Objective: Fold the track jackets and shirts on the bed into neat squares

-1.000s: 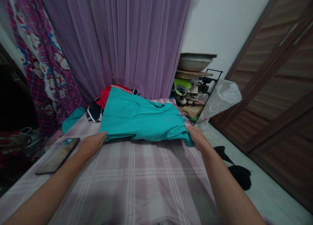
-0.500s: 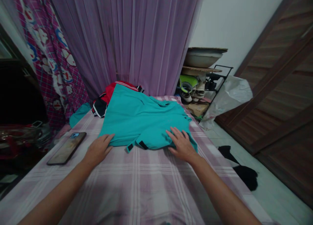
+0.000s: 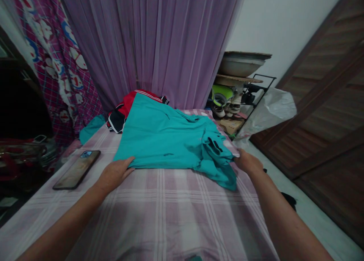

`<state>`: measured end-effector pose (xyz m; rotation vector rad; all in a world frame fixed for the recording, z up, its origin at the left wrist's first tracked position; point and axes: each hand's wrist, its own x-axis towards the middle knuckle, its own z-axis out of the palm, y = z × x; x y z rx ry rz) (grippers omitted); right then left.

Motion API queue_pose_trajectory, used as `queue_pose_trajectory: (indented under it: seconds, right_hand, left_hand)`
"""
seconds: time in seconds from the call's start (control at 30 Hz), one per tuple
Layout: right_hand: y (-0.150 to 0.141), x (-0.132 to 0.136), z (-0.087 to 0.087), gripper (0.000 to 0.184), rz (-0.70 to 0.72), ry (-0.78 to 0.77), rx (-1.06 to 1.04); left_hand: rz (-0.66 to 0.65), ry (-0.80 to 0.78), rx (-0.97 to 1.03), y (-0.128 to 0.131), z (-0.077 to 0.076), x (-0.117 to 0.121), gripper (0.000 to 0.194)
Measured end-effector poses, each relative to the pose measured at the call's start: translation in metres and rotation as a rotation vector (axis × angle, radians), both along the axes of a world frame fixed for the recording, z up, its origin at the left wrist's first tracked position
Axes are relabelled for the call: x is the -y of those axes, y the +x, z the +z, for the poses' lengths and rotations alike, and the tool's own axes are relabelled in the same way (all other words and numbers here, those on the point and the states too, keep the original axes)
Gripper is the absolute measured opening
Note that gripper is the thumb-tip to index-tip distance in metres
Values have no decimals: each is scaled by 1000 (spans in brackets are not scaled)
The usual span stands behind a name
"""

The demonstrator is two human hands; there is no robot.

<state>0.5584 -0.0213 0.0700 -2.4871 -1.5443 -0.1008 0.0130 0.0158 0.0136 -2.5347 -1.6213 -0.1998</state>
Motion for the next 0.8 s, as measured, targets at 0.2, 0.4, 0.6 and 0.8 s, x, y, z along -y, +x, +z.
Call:
queue_pose_trajectory:
  seconds: [0.2, 0.4, 0.6, 0.8]
  right_hand:
    - [-49, 16, 11, 41, 225, 129, 71]
    - [-111, 14, -1, 34, 852, -148, 158]
    - [-92, 39, -1, 21, 753, -297, 295]
    - [-91, 66, 8, 21, 567, -526, 235]
  left_hand:
    - [-194, 105, 134, 13, 1, 2, 36]
    - [-226, 109, 28, 12, -4, 4, 28]
    - [-230, 129, 3, -11, -9, 12, 31]
    - [-196, 28, -77, -16, -7, 27, 36]
